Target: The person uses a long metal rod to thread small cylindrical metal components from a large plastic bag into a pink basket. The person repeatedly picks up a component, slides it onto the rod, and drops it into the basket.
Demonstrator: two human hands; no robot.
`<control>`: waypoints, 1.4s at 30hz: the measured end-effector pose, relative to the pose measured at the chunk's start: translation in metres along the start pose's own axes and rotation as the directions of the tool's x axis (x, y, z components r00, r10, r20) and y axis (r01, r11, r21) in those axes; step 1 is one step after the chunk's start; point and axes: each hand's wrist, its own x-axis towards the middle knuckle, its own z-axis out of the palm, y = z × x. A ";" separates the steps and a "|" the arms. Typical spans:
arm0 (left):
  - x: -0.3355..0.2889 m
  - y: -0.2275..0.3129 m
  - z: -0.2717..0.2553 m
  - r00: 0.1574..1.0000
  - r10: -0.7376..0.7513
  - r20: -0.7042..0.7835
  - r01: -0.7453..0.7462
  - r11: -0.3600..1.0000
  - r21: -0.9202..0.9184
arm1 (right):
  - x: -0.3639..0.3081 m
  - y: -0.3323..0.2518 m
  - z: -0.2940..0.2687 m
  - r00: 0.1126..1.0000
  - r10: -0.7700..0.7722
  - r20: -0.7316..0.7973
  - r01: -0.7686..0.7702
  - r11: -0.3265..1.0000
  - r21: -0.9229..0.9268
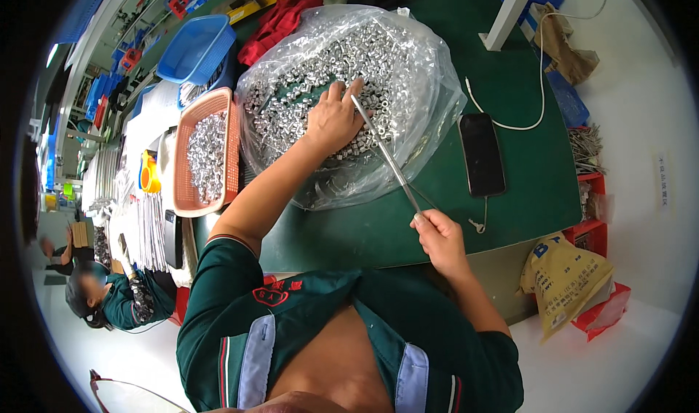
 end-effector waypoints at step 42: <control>0.030 -0.067 -0.007 0.854 0.108 0.509 0.223 -0.960 -0.171 | 0.000 0.001 0.001 1.000 -0.008 0.014 0.007 0.999 0.048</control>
